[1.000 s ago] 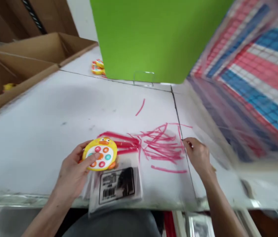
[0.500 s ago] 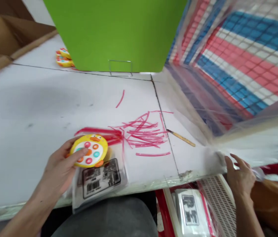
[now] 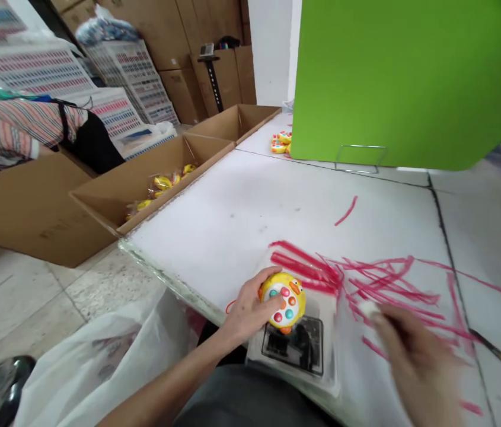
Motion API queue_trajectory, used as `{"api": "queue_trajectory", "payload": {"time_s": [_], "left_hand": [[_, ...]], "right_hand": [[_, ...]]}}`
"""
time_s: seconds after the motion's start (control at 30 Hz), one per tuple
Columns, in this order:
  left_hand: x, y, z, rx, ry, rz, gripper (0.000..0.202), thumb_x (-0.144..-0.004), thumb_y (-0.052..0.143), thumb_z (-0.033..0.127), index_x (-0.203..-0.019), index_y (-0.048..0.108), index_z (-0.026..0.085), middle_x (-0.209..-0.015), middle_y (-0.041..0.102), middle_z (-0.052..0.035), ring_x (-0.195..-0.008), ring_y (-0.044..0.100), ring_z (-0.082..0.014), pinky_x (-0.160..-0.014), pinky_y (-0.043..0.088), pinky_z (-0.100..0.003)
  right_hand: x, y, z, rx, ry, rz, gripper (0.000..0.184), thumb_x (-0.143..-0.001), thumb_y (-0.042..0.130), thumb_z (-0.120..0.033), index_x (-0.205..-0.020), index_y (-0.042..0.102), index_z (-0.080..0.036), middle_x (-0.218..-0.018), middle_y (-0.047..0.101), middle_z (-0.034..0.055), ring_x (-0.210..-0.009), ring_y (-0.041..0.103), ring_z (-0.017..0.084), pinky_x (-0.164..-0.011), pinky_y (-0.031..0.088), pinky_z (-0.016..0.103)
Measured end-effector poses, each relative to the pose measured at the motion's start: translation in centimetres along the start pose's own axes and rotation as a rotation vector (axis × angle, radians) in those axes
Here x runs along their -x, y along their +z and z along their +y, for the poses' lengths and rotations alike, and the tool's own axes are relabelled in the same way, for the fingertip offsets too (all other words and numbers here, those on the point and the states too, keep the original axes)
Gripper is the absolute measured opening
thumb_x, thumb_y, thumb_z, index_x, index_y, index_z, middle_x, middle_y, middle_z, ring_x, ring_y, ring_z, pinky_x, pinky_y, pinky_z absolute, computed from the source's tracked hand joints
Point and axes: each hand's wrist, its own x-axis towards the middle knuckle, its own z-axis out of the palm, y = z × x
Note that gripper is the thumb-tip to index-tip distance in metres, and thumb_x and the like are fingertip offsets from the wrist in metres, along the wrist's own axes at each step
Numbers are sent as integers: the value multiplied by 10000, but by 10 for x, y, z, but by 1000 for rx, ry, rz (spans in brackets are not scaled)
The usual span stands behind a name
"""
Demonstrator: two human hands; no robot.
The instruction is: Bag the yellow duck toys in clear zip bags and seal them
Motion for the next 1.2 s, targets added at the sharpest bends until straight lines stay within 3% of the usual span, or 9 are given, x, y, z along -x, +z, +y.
{"api": "queue_trajectory", "payload": {"time_s": [0.07, 0.13, 0.2, 0.27, 0.47, 0.63, 0.8, 1.07, 1.2], "left_hand": [[0, 2, -1, -57, 13, 21, 501, -699, 634, 217, -1185, 518, 181, -1042, 637, -55, -895, 604, -209, -789, 485, -294], [-1, 6, -2, -104, 43, 45, 487, -708, 657, 282, -1165, 529, 174, -1016, 643, -57, -870, 604, -209, -780, 480, -292], [-1, 10, -5, -120, 89, 68, 424, -743, 637, 310, -1134, 542, 177, -995, 644, -49, -859, 600, -200, -784, 470, -283], [-2, 13, -7, -136, 137, 82, 352, -778, 604, 290, -1109, 551, 183, -1005, 635, -43, -879, 591, -191, -803, 456, -271], [-4, 15, -17, -233, 325, 105, 297, -803, 560, 216, -1098, 560, 179, -1049, 589, -68, -973, 551, -198, -865, 433, -288], [-4, 16, -24, -252, 376, 140, 308, -790, 564, 211, -1096, 538, 187, -1074, 582, -64, -976, 550, -202, -864, 448, -321], [-4, 17, -22, -241, 373, 130, 306, -797, 569, 240, -1097, 531, 194, -1056, 586, -61, -962, 557, -196, -860, 458, -320], [-5, 20, -25, -266, 419, 195, 300, -801, 548, 188, -1100, 530, 175, -1072, 572, -83, -1005, 541, -199, -891, 453, -339], [-4, 20, -23, -235, 390, 194, 291, -797, 553, 191, -1088, 541, 180, -1067, 580, -83, -992, 555, -202, -874, 465, -332]], "right_hand": [[-9, 27, -25, -135, -58, -135, 251, -827, 543, -436, -904, 592, -202, -833, 641, 27, -697, 602, 179, -612, 492, 278], [-16, 53, -42, -256, -57, -247, 221, -847, 514, -407, -889, 573, -198, -966, 627, 56, -777, 602, 187, -661, 494, 289], [-18, 71, -50, -323, -21, -359, 221, -860, 491, -401, -867, 560, -191, -1081, 593, 84, -853, 596, 201, -713, 494, 309], [-15, 82, -50, -322, 13, -424, 221, -869, 472, -397, -860, 546, -189, -1022, 611, 84, -817, 599, 200, -704, 488, 313], [-19, 100, -52, -130, 7, -299, 176, -873, 457, -345, -777, 485, -200, -664, 551, -10, -575, 520, 159, -571, 383, 278], [-40, 94, -48, -193, 14, -361, 201, -851, 492, -332, -702, 497, -197, -608, 533, -25, -556, 503, 142, -543, 390, 253], [-32, 71, -44, -337, 159, -438, 206, -840, 527, -393, -791, 546, -194, -646, 568, -15, -560, 515, 142, -479, 412, 227], [-30, 98, -57, -50, -46, -305, 198, -859, 500, -317, -699, 478, -201, -578, 518, -38, -495, 479, 127, -507, 382, 250], [-19, 92, -57, -157, 37, -323, 176, -857, 506, -341, -753, 512, -199, -682, 592, -8, -585, 553, 146, -559, 436, 251]]}}
